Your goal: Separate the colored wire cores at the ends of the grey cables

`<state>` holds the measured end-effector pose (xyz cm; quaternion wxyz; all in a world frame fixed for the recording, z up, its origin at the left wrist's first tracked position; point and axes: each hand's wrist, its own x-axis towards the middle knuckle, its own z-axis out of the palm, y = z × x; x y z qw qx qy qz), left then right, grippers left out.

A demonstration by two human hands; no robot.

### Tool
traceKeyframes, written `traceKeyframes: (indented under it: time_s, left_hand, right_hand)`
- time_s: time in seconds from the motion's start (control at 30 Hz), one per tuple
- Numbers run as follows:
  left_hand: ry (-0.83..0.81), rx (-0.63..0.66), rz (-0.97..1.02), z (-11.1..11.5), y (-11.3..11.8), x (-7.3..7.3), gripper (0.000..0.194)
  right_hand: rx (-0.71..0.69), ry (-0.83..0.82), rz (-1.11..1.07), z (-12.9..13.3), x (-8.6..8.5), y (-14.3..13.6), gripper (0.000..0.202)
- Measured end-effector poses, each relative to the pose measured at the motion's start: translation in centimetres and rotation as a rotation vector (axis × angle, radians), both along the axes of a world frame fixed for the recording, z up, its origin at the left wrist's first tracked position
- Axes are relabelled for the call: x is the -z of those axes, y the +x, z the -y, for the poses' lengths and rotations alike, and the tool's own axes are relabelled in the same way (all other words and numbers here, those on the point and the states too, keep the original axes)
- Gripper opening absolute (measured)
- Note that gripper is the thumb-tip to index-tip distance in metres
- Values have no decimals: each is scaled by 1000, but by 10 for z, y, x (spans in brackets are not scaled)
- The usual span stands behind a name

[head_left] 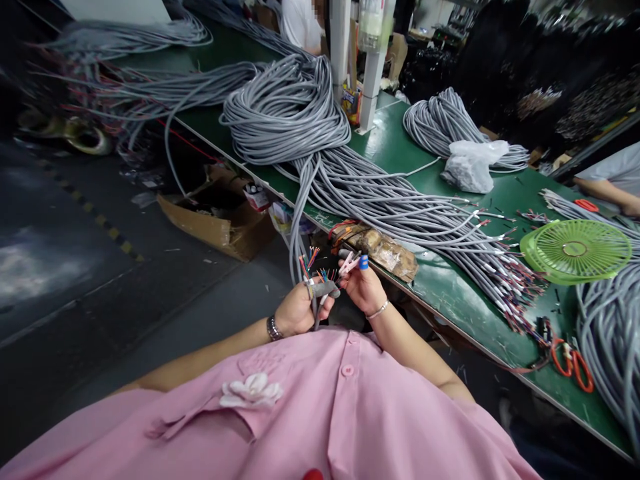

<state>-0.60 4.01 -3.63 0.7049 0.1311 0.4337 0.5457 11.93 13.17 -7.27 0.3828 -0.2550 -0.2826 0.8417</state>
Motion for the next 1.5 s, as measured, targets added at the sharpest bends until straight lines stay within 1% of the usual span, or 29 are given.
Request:
traceKeyframes:
  time_s: [0.1,0.33,0.47,0.63,0.73,0.8,0.93,1.0,1.07,1.17,1.23,1.3,1.4,1.43,1.5]
  left_hand:
    - [3,-1,-10,-1,0,2,21]
    - [-42,-13,-32,-5,2,4,18]
    - [-40,-12,-34,-5,2,5,20]
    - [2,-5,-52,2,0,4,26]
    - [15,-35,-81,7,-1,0,28]
    - [37,-72,-108,9,-1,-3,28]
    - [83,-129,-179,11,1,-5,29]
    - [99,-163,-219,11,2,-4,29]
    - [113,-197,-253,9,2,-2,28]
    - [128,-240,-283,5,3,2,26]
    - [122,-261,-310,2,3,4,25]
    - [113,-279,-350,-1,5,6,24]
    - [122,-297,-409,-4,7,9,25]
    - [126,-295,-427,-5,8,10,25]
    - [131,-295,-467,-7,9,11,27]
  right_hand:
    - [30,-42,-20,-3,-1,-3,38]
    - [77,-46,-29,-1,-5,-5,34]
    - [49,-72,-28,-1,-3,-4,39]
    - [1,-91,-37,-1,-1,0,48]
    - [-34,-97,-44,0,-4,3,49]
    - [-46,-93,-32,1,-7,4,46]
    - [-5,-5,27,2,-12,5,32]
    - [35,43,64,3,-12,6,30]
    - [118,124,139,4,-10,7,29]
    - [277,289,306,4,-4,8,31]
    - [295,327,354,4,-2,8,35]
    - [232,264,304,3,-2,7,39]
    - [112,95,156,2,-7,3,40]
    - [100,52,117,2,-8,2,39]
    - [119,3,68,1,-11,-1,36]
